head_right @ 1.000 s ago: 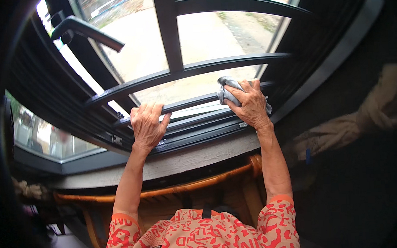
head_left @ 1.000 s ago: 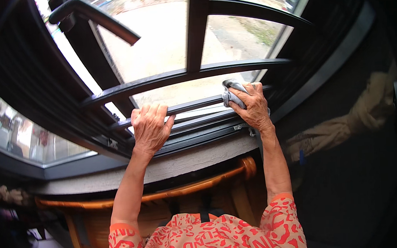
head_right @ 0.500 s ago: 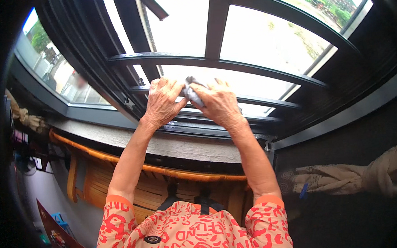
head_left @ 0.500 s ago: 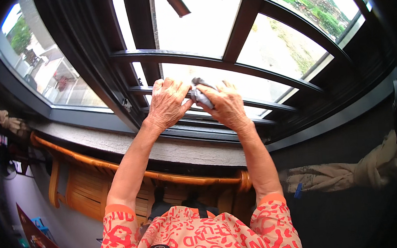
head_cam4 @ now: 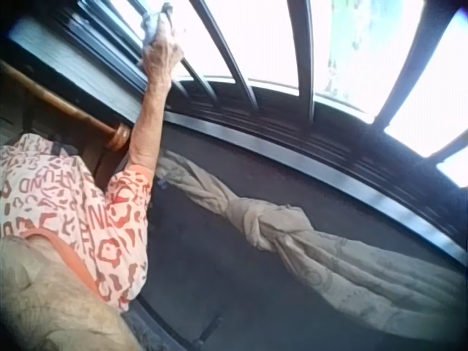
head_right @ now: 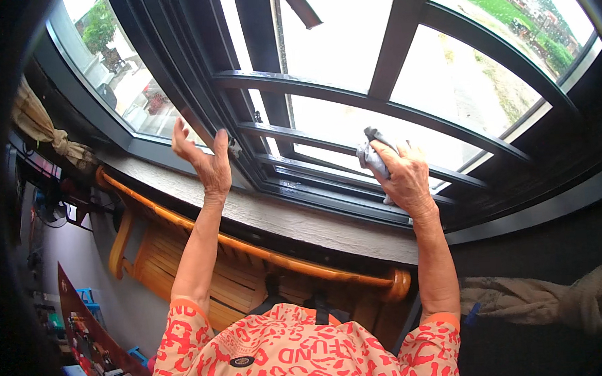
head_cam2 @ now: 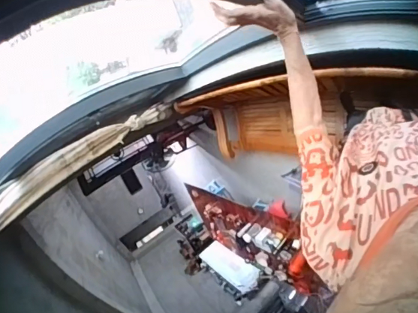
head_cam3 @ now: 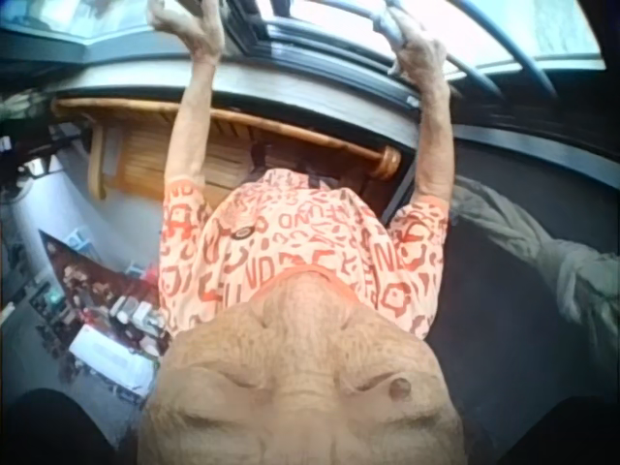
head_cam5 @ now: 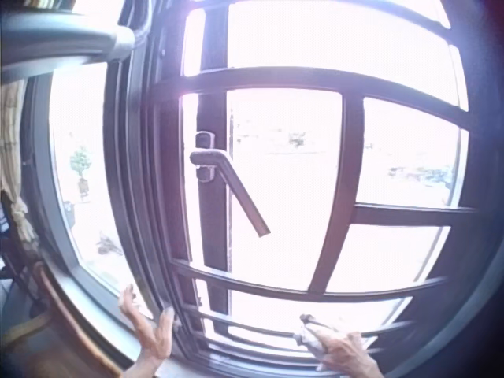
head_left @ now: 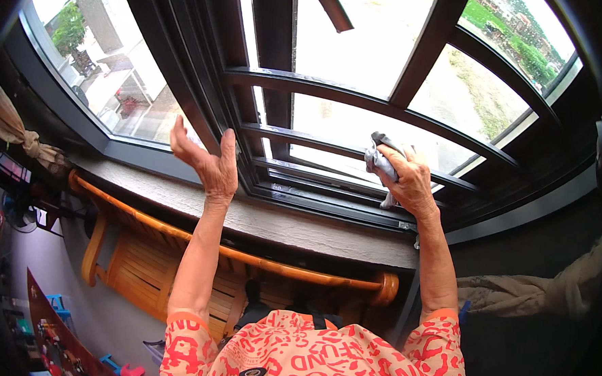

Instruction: The person cleans the window frame and screen using a cloth. They wipe the metal frame, the screen mesh, and the window handle, moving systematically along the window structure.

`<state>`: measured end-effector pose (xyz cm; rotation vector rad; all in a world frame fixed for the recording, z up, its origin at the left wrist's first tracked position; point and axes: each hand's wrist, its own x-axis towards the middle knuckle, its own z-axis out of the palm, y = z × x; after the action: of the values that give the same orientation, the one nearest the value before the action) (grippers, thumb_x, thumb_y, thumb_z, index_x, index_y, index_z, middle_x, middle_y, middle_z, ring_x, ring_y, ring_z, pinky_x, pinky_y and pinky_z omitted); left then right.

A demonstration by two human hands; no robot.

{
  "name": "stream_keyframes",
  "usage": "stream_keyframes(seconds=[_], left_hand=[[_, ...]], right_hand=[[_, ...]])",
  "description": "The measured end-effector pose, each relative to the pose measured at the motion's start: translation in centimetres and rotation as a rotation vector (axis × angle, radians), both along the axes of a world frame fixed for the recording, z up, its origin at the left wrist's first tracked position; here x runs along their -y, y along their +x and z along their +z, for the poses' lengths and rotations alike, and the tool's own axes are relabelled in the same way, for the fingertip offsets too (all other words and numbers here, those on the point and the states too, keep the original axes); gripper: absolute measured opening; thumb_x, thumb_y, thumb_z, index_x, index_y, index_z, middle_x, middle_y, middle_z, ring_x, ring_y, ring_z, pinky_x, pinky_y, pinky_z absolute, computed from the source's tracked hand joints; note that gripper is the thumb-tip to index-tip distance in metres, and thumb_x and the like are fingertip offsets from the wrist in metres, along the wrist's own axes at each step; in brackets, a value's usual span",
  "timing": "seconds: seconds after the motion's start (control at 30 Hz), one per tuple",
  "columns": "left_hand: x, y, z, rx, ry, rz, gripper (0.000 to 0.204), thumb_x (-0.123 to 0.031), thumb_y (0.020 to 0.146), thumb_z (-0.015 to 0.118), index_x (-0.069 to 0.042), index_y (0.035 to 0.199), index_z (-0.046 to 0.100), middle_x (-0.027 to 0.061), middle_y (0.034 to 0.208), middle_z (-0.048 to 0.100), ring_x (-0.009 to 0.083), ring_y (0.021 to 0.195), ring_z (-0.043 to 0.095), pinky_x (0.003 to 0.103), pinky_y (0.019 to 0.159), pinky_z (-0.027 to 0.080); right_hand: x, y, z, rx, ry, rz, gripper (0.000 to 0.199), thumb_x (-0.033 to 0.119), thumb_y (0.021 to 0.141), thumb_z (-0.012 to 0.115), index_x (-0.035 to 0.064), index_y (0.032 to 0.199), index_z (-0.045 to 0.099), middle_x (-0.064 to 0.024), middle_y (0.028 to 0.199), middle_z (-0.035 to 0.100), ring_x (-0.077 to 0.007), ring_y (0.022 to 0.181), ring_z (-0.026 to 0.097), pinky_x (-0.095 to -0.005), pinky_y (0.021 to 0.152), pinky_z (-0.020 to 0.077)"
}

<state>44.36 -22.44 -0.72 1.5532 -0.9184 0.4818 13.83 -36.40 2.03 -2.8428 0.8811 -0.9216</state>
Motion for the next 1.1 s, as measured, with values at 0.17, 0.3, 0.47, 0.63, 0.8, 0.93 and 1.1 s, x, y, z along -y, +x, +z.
stream_keyframes(seconds=[0.17, 0.3, 0.47, 0.63, 0.8, 0.93, 1.1], left_hand=[[1.4, 1.4, -0.7, -0.249, -0.058, -0.278, 0.087, -0.037, 0.084, 0.063, -0.001, 0.141, 0.008, 0.0227, 0.136, 0.023, 0.0324, 0.127, 0.026, 0.044, 0.108, 0.018], [1.3, 2.2, -1.0, -0.267, -0.004, -0.350, 0.084, -0.029, 0.086, 0.062, -0.004, 0.141, 0.004, 0.0213, 0.136, 0.024, 0.0301, 0.125, 0.029, 0.041, 0.108, 0.020], [1.2, 3.0, -1.6, -0.187, 0.030, -0.362, 0.081, -0.020, 0.086, 0.063, -0.004, 0.141, 0.005, 0.0194, 0.133, 0.025, 0.0294, 0.122, 0.030, 0.039, 0.104, 0.024], [1.2, 3.2, -1.6, -0.160, -0.005, -0.376, 0.082, -0.018, 0.083, 0.066, -0.002, 0.140, 0.008, 0.0190, 0.127, 0.027, 0.0314, 0.120, 0.031, 0.041, 0.103, 0.025], [1.4, 3.1, -1.8, -0.088, 0.028, -0.314, 0.081, -0.018, 0.083, 0.065, -0.002, 0.139, 0.009, 0.0204, 0.120, 0.030, 0.0327, 0.114, 0.035, 0.043, 0.098, 0.028], [1.2, 3.0, -1.4, -0.061, 0.031, -0.300, 0.080, -0.016, 0.083, 0.065, -0.002, 0.139, 0.010, 0.0201, 0.119, 0.031, 0.0329, 0.112, 0.035, 0.044, 0.097, 0.028], [1.1, 3.0, -1.4, -0.041, 0.045, -0.272, 0.079, -0.015, 0.082, 0.064, -0.002, 0.139, 0.011, 0.0201, 0.119, 0.031, 0.0333, 0.110, 0.036, 0.045, 0.097, 0.029]], right_hand=[[-0.9, 4.0, 0.6, -0.020, 0.004, 0.040, 0.039, 0.014, 0.074, 0.070, 0.0087, 0.112, 0.062, -0.0149, 0.088, 0.063, -0.0291, 0.072, 0.059, -0.0375, 0.065, 0.0480], [-1.8, 7.5, 1.0, -0.077, 0.029, 0.044, 0.039, 0.022, 0.076, 0.071, 0.0115, 0.111, 0.060, -0.0110, 0.088, 0.060, -0.0261, 0.082, 0.059, -0.0359, 0.062, 0.0499], [-2.6, 12.6, 0.8, -0.072, 0.027, 0.112, 0.038, 0.020, 0.077, 0.070, 0.0102, 0.112, 0.059, -0.0126, 0.094, 0.058, -0.0276, 0.084, 0.057, -0.0360, 0.064, 0.0495], [-3.6, 17.2, 0.1, 0.226, 0.020, 0.179, 0.045, 0.019, 0.075, 0.071, 0.0095, 0.116, 0.056, -0.0161, 0.101, 0.058, -0.0335, 0.087, 0.057, -0.0391, 0.072, 0.0477], [-5.1, 21.2, -0.6, 0.207, -0.066, 0.003, 0.051, 0.026, 0.073, 0.073, 0.0048, 0.116, 0.056, -0.0190, 0.103, 0.058, -0.0344, 0.096, 0.055, -0.0435, 0.080, 0.0445], [-5.5, 20.2, -0.6, 0.148, -0.176, -0.049, 0.037, 0.026, 0.077, 0.070, 0.0056, 0.106, 0.061, -0.0182, 0.114, 0.055, -0.0336, 0.105, 0.052, -0.0475, 0.081, 0.0436], [-4.7, 16.3, -0.8, 0.110, -0.136, -0.117, 0.030, 0.030, 0.077, 0.070, 0.0076, 0.096, 0.063, -0.0131, 0.104, 0.059, -0.0283, 0.092, 0.058, -0.0424, 0.074, 0.0443]])
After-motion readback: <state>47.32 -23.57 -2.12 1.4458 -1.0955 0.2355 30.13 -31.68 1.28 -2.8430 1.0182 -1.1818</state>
